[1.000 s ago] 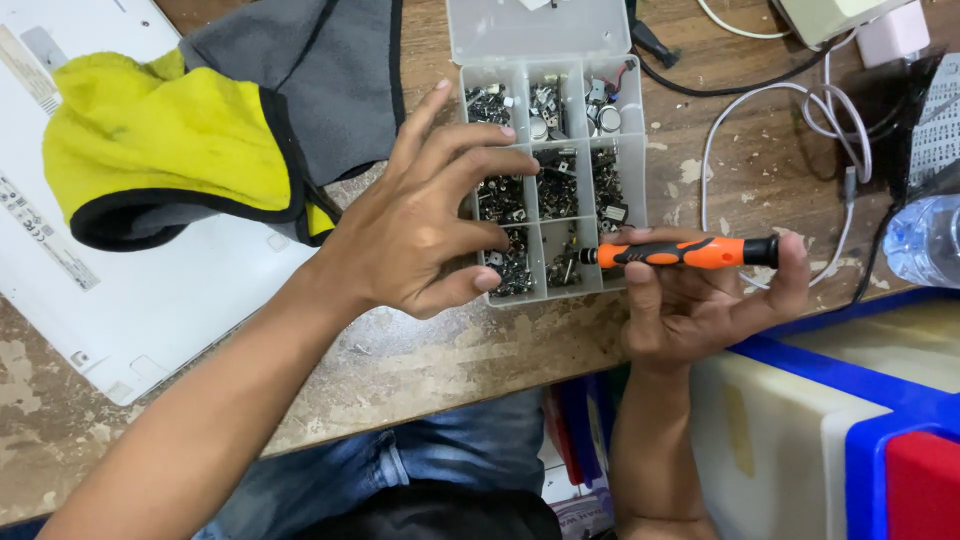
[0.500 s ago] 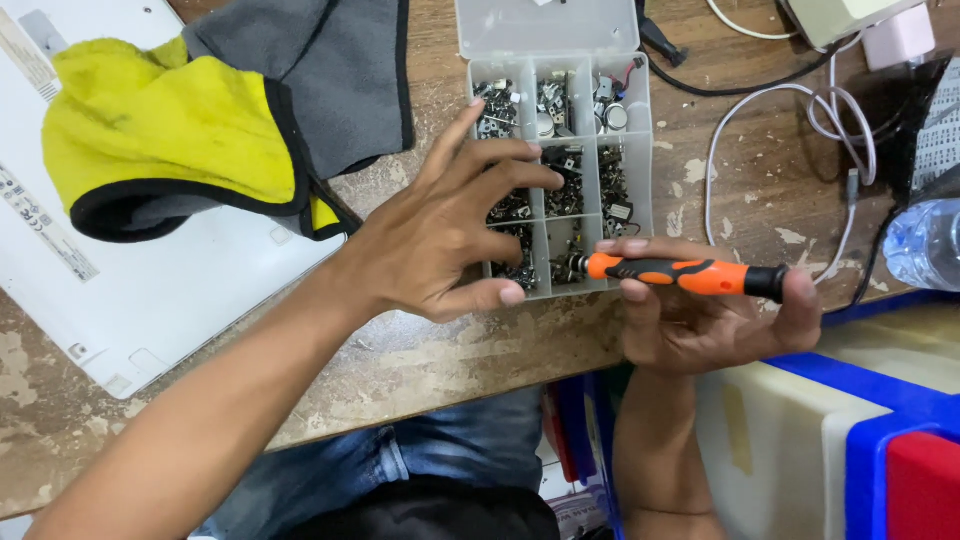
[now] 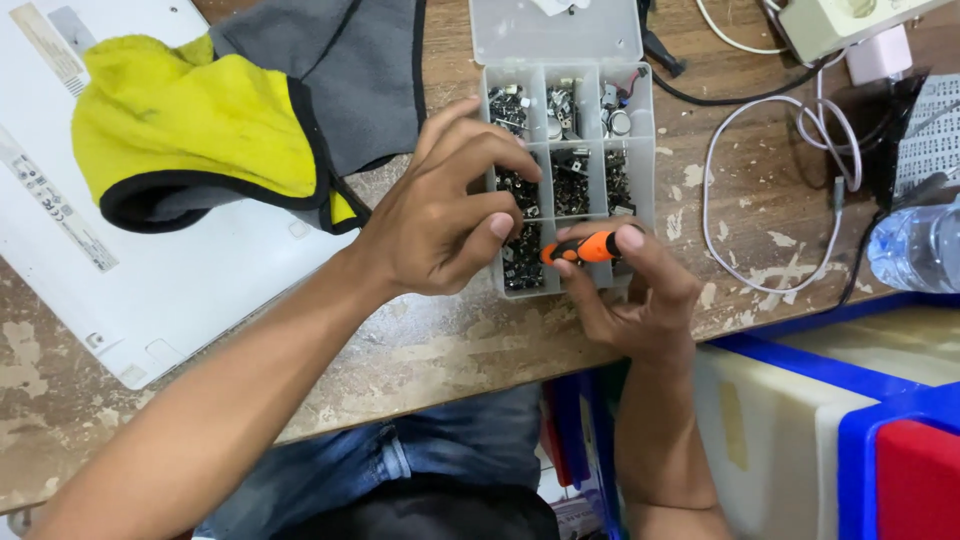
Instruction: Fastening screws on a laptop's bottom casing and cleaning the screen with a cloth.
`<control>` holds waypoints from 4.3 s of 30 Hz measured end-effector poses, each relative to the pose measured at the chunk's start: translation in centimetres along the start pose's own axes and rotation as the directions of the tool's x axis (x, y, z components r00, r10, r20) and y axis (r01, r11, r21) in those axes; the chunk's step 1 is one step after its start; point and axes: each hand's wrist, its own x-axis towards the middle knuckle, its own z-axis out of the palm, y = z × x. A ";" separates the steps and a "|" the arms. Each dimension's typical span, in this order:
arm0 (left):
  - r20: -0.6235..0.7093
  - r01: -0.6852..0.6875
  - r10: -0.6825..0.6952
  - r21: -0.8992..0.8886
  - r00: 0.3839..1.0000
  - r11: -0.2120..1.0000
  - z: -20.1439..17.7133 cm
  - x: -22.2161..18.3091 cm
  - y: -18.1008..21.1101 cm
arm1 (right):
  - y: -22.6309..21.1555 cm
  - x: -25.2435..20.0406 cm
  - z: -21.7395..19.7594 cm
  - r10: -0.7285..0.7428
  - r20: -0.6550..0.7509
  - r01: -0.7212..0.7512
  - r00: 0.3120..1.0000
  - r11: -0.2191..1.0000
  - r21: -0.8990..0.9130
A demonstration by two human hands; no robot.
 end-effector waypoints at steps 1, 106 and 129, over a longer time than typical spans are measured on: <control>-0.005 -0.005 0.005 -0.005 1.000 1.000 0.0 0.0 0.0 | -0.1 0.1 0.1 0.015 0.004 -0.015 1.000 1.000 -0.027; -0.247 0.377 -0.478 -0.364 0.843 0.852 -2.6 -2.9 9.2 | -5.3 3.3 6.2 0.438 -0.651 -0.090 0.620 0.864 0.495; -0.142 0.289 -0.266 0.171 0.953 0.942 -8.1 -8.5 11.9 | -3.8 1.0 3.6 0.141 -0.670 -0.049 0.729 0.987 0.155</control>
